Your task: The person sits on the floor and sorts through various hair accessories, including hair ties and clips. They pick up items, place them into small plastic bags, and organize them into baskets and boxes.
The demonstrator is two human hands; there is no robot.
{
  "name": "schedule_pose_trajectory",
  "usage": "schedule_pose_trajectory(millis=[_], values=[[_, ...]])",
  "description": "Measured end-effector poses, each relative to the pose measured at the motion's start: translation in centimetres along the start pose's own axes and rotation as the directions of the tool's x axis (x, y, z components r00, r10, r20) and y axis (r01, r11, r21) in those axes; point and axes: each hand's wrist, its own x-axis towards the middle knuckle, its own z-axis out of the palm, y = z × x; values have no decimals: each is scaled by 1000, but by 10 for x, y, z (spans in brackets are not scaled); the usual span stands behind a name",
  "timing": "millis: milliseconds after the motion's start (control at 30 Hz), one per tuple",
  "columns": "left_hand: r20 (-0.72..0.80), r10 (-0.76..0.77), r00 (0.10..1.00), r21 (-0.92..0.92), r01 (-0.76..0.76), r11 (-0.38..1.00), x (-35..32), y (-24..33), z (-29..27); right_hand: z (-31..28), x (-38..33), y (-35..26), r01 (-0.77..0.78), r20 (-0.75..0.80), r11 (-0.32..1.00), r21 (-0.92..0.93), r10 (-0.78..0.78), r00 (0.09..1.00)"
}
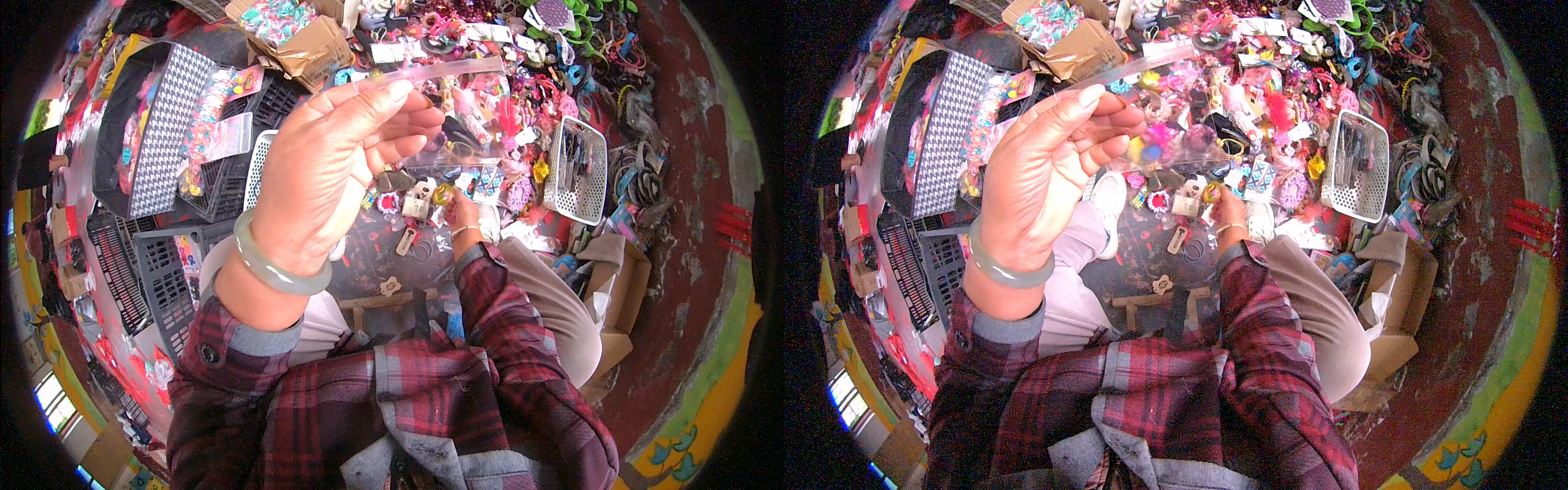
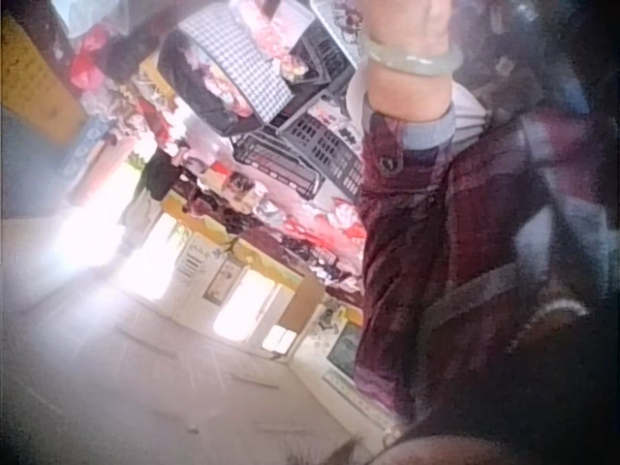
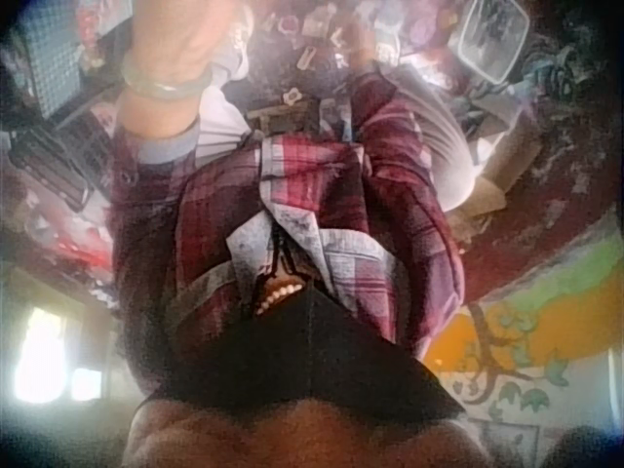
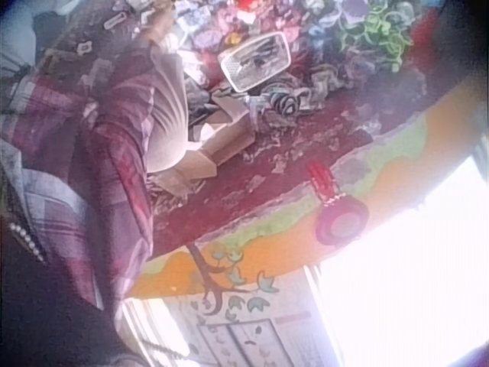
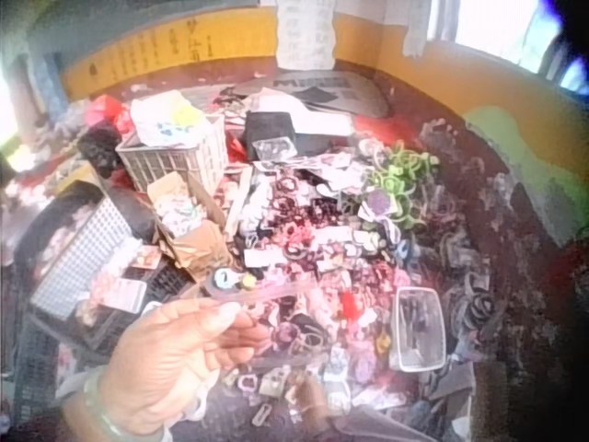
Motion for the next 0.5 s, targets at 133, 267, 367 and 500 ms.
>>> schedule_pose_trajectory(millis=[133,267,367,500], values=[[-16,9,1000,-3,-9,1000,-3,1,-1,1,26,-10,300,-217,937,-178,-334,917],[7,2,1000,-9,-1,1000,-1,2,-1,-1,56,-20,225,-112,917,-330,-275,955],[-6,4,1000,8,-4,1000,-1,2,0,0,61,-12,210,32,821,-532,-228,973],[-52,23,998,-13,-23,1000,-5,5,-8,22,33,-12,132,264,694,-708,86,961]])
